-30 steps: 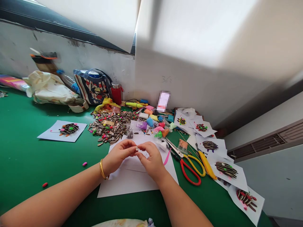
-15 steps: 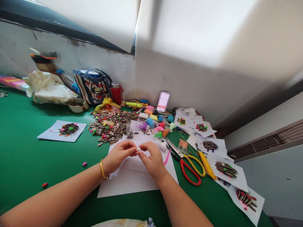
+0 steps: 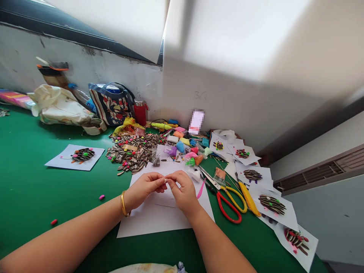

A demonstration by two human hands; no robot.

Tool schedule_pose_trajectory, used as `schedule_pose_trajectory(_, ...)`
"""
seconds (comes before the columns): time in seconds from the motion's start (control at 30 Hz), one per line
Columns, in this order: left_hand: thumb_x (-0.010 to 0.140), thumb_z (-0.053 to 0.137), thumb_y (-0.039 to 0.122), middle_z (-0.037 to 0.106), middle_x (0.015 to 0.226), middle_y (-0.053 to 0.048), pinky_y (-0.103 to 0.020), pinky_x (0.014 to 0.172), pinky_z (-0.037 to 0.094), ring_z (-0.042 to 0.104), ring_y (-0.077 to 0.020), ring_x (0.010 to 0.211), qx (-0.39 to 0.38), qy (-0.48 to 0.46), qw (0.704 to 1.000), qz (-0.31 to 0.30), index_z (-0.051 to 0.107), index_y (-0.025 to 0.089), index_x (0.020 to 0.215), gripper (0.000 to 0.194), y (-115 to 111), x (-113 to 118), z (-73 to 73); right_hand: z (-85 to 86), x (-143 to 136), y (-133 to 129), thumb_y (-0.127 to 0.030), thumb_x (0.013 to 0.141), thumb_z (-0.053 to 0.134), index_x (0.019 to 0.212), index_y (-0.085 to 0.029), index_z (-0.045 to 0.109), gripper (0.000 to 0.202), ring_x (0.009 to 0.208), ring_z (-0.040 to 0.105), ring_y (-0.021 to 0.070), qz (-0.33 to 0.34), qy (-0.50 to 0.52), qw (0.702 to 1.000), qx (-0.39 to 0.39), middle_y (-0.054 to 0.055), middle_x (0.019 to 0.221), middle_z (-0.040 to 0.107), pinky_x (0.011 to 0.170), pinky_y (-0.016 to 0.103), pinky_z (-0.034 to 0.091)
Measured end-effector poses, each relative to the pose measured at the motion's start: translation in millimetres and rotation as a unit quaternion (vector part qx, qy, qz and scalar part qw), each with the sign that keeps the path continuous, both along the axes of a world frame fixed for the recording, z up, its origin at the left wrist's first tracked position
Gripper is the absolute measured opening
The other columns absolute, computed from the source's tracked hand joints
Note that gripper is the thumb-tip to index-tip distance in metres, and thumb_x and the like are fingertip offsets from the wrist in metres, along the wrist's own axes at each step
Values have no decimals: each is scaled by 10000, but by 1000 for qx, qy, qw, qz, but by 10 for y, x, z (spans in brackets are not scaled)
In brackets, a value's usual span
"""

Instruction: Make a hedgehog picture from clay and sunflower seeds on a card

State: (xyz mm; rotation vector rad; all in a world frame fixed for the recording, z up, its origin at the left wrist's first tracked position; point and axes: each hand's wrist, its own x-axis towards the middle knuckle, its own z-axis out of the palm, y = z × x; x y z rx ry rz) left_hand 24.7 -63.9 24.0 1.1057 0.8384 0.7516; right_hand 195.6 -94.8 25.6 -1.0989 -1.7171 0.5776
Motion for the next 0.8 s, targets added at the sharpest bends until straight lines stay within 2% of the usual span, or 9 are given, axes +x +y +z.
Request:
schedule_pose_trajectory(0.13, 763, 691, 463, 675, 752, -42, -254, 661, 456, 593, -122, 666, -14, -12, 1000, 23, 667, 136, 814, 332, 4, 10, 12, 1, 11, -3, -223, 911, 552, 1035, -241, 683, 181, 866, 578, 175, -15, -12, 1000, 16, 41, 903, 624, 781, 329, 477)
schedule_pose_trajectory(0.23, 761, 693, 465, 673, 746, -39, -245, 654, 447, 588, -115, 661, -18, -27, 999, 30, 664, 137, 809, 333, 13, 10, 8, -22, 7, -5, -205, 915, 537, 1080, -262, 690, 233, 855, 573, 175, -3, -52, 998, 33, 42, 888, 614, 767, 331, 479)
schedule_pose_trajectory(0.43, 721, 734, 463, 671, 726, -34, -242, 656, 443, 586, -114, 654, -38, -36, 997, 48, 658, 139, 790, 340, 17, 6, -5, -79, 16, -8, -166, 882, 556, 1180, -290, 657, 338, 852, 557, 199, -29, -148, 983, 107, 50, 903, 628, 762, 372, 461)
schedule_pose_trajectory(0.6, 732, 725, 468, 683, 770, -43, -255, 681, 450, 606, -128, 694, -53, -42, 997, 48, 662, 149, 827, 339, 5, 2, 5, -57, 22, -18, -214, 901, 551, 1167, -257, 651, 287, 903, 571, 203, -50, -90, 991, 80, 69, 962, 614, 800, 373, 482)
schedule_pose_trajectory(0.8, 748, 713, 460, 651, 730, -23, -255, 671, 450, 585, -123, 671, -4, -12, 1000, 14, 665, 143, 817, 328, -7, 13, -10, -39, -9, -11, -269, 879, 611, 1045, -240, 686, 186, 875, 576, 194, -16, -66, 997, 33, 53, 923, 609, 786, 352, 481)
